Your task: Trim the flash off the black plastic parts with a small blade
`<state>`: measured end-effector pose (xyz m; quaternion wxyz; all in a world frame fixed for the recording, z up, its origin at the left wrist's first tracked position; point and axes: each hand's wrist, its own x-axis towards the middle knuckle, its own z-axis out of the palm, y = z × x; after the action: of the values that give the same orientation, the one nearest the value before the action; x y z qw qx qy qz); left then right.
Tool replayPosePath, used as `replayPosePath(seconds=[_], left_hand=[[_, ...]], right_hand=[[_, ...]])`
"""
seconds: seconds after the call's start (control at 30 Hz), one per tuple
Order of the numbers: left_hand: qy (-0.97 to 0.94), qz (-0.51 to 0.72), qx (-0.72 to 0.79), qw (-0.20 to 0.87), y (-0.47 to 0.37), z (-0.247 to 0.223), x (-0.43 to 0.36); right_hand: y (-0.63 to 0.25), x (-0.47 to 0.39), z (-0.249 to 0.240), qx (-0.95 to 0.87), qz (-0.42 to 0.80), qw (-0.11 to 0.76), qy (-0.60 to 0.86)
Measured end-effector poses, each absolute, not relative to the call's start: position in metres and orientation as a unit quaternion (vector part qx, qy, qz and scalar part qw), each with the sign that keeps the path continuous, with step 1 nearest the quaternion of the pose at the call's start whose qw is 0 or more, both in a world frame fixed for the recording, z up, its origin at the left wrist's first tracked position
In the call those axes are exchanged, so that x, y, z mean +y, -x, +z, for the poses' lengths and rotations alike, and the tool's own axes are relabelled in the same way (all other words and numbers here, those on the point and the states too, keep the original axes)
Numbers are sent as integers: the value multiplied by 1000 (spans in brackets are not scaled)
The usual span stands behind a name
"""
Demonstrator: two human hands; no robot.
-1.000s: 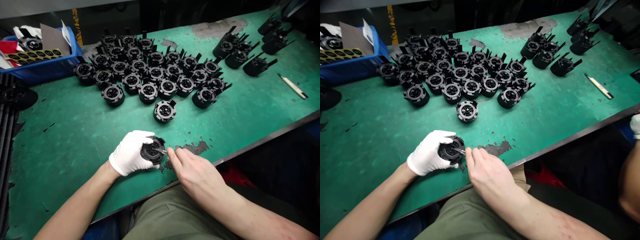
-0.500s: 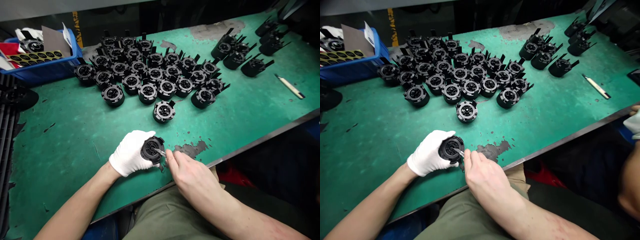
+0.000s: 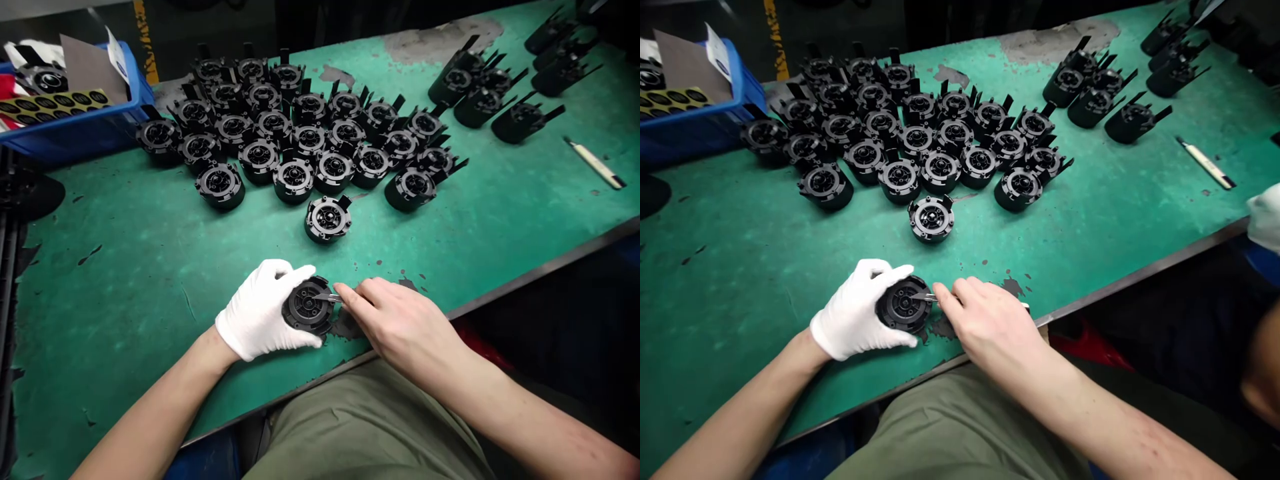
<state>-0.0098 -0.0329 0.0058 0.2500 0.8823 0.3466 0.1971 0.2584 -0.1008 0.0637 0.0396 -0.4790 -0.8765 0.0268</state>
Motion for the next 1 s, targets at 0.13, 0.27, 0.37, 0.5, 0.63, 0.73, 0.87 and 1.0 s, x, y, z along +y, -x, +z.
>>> replayPosePath(seconds=[0.13,0.27,0.37,0.5,0.63,0.73,0.87,1.0], left_hand=[[-885,227,301,274,5,12,-27],[-878,224,307,290,1,17,-24],[-877,222,305,299,1,16,-24],[-874,233,293,310,1,14,-23],[-871,228,290,325,-1,17,-22],[-868,221,293,334,-3,20,-21],[-865,234,295,331,-4,20,-20],[-863,239,296,332,-4,20,-19]], right_hand=[[-258,-105,63,-882,24,53,469],[-251,-115,64,-885,-6,46,463],[-244,-124,65,-885,-28,22,465],[-239,-130,65,-884,-35,19,465],[-240,-130,64,-884,-24,33,465],[-244,-126,63,-880,-16,45,472],[-247,-122,62,-877,-24,44,478],[-246,-122,63,-880,-37,37,471]])
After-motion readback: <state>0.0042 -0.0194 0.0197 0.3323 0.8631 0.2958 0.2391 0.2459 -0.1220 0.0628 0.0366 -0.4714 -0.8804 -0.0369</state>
